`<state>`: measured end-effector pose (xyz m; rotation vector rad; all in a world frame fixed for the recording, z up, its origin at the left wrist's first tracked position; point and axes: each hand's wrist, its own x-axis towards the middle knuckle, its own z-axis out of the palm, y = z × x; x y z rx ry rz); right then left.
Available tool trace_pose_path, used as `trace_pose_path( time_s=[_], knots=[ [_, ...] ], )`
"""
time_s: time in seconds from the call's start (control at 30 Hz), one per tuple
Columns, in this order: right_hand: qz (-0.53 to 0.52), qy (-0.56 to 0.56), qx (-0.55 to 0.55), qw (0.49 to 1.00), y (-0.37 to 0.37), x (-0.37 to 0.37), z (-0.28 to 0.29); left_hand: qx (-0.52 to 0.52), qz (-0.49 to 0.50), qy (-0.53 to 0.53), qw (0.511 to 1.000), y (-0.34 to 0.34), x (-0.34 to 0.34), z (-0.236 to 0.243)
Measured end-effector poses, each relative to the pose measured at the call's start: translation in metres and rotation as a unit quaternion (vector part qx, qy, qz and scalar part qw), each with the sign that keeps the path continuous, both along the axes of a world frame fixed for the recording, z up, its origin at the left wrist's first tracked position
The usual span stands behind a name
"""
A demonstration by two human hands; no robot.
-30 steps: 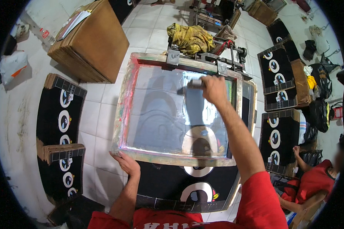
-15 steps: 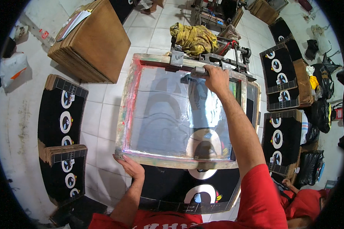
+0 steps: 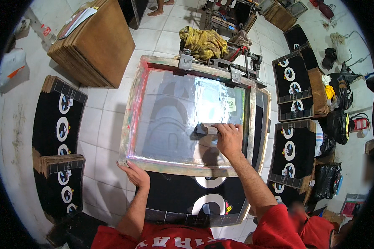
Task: The person performs screen printing on black fabric mats. They repeatedly lower a screen frame onto the mat, use a squeegee to pull ink across the mesh, and lift the frame to reveal a printed cartoon face design. The process is repeated multiple times on the same mat.
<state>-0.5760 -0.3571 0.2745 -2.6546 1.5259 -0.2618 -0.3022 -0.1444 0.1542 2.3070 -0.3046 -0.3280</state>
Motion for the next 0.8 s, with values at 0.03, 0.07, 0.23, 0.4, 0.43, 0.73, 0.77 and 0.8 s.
trace_pose_path(
  time_s=[0.03, 0.07, 0.23, 0.4, 0.43, 0.73, 0.77, 0.8],
  knots=[
    [0.004, -0.009, -0.007, 1.0, 0.003, -0.001, -0.001, -0.009, -0.005, -0.009, 1.0, 0.0, 0.0, 0.001],
    [0.013, -0.018, -0.024, 0.999, 0.005, -0.002, -0.001, -0.026, -0.009, -0.011, 1.0, 0.0, 0.001, 0.001],
    [0.019, -0.001, -0.004, 1.0, 0.006, -0.004, 0.0, -0.092, -0.022, 0.016, 0.995, 0.003, 0.003, 0.004],
    [-0.003, 0.002, 0.047, 0.999, -0.023, 0.003, 0.01, -0.244, -0.038, -0.025, 0.969, 0.008, -0.003, -0.003],
    [0.002, -0.011, 0.046, 0.999, -0.032, 0.003, 0.014, -0.251, -0.044, -0.033, 0.966, 0.009, -0.005, -0.005],
    [0.032, 0.032, 0.066, 0.997, -0.028, 0.0, 0.026, -0.256, -0.053, -0.055, 0.964, 0.01, -0.008, -0.007],
    [0.024, 0.049, 0.077, 0.996, -0.032, 0.0, 0.023, -0.261, -0.054, -0.06, 0.962, 0.01, -0.008, -0.008],
    [0.022, 0.047, 0.081, 0.995, -0.043, 0.001, 0.019, -0.25, -0.055, -0.066, 0.965, 0.01, -0.008, -0.009]
  ],
)
